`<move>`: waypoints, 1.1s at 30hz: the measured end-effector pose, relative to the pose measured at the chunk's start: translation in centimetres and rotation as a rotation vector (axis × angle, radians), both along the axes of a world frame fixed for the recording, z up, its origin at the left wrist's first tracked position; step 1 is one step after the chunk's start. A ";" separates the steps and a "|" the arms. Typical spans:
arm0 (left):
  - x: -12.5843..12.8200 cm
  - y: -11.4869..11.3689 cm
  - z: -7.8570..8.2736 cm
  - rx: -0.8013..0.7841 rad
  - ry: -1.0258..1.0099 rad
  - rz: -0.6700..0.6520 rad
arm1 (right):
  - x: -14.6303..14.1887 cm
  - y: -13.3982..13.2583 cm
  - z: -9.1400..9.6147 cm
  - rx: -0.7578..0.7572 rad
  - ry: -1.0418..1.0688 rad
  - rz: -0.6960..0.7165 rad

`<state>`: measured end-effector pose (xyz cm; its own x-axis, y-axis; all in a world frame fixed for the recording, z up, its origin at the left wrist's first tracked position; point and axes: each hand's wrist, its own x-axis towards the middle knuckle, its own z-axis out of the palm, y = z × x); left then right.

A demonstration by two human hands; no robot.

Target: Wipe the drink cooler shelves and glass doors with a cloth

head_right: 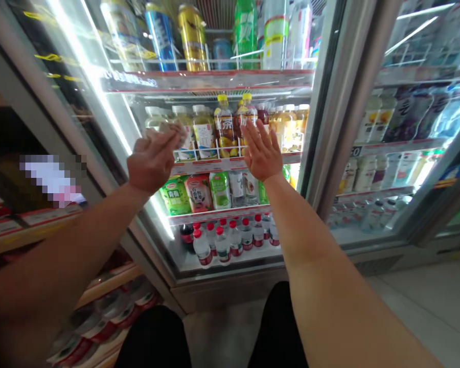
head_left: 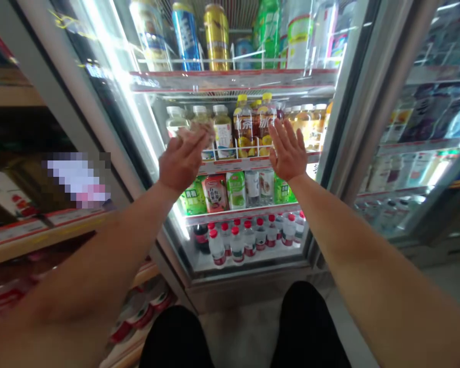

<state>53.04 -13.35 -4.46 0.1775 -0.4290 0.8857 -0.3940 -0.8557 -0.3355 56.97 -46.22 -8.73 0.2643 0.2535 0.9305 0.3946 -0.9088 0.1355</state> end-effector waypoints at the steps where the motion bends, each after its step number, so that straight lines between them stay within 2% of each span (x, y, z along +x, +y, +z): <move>1: 0.0 0.3 0.0 0.070 0.012 0.017 | 0.0 0.0 0.0 -0.001 -0.002 -0.004; 3: 0.0 1.0 1.0 0.143 -0.005 0.076 | 0.1 0.0 -0.1 -0.002 -0.003 -0.010; 4: 0.0 1.4 1.9 0.121 -0.033 0.107 | 0.1 0.0 -0.1 -0.001 -0.003 -0.013; 7: 0.1 1.9 4.0 -0.067 -0.109 0.116 | 0.1 0.0 -0.1 0.003 -0.003 -0.015; 8: 0.2 1.9 4.1 -0.112 -0.119 0.105 | 0.0 0.0 -0.1 0.003 -0.003 -0.009; 10: 0.3 1.6 3.1 -0.133 -0.123 0.086 | 0.0 0.0 -0.1 0.004 -0.007 0.000; 12: 0.3 1.3 1.4 -0.074 -0.098 0.071 | -0.1 0.0 -0.1 0.005 -0.013 0.002; 14: 0.1 1.4 0.4 0.030 -0.050 0.047 | -0.1 0.0 -0.1 0.009 -0.019 -0.004; 15: 0.0 1.5 0.5 0.069 -0.026 0.042 | -0.1 0.0 -0.2 0.009 -0.021 -0.004; 17: -0.1 1.9 1.9 0.051 -0.011 0.041 | -0.1 0.0 -0.1 0.010 -0.019 -0.003; 19: -0.2 2.1 3.9 -0.072 -0.009 0.017 | -0.1 0.1 -0.1 0.013 -0.009 -0.003; 21: -0.1 1.9 5.0 -0.175 0.017 -0.022 | -0.3 0.1 0.0 0.019 0.006 -0.002; 22: 0.1 1.7 4.9 -0.199 0.029 -0.038 | -0.3 0.1 0.0 0.022 0.012 -0.001; 24: 0.3 1.3 3.6 -0.164 0.034 -0.044 | -0.4 0.1 0.0 0.026 0.019 0.004; 26: 0.3 1.0 1.8 -0.052 0.028 -0.043 | -0.4 0.1 0.0 0.026 0.018 0.009; 28: 0.1 1.0 1.0 0.060 0.060 -0.043 | -0.2 0.1 -0.1 0.022 0.014 0.006; 30: -0.3 1.2 1.7 0.092 0.096 -0.019 | 0.0 0.0 -0.2 0.014 0.000 -0.003; 33: -1.1 0.9 4.1 -0.007 0.070 0.087 | 0.3 -0.1 -0.3 0.005 -0.022 -0.014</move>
<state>51.92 -12.42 -0.37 0.2757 -0.4033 0.8725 -0.3404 -0.8899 -0.3038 57.26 -46.28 -9.00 0.2476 0.2456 0.9372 0.3790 -0.9148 0.1396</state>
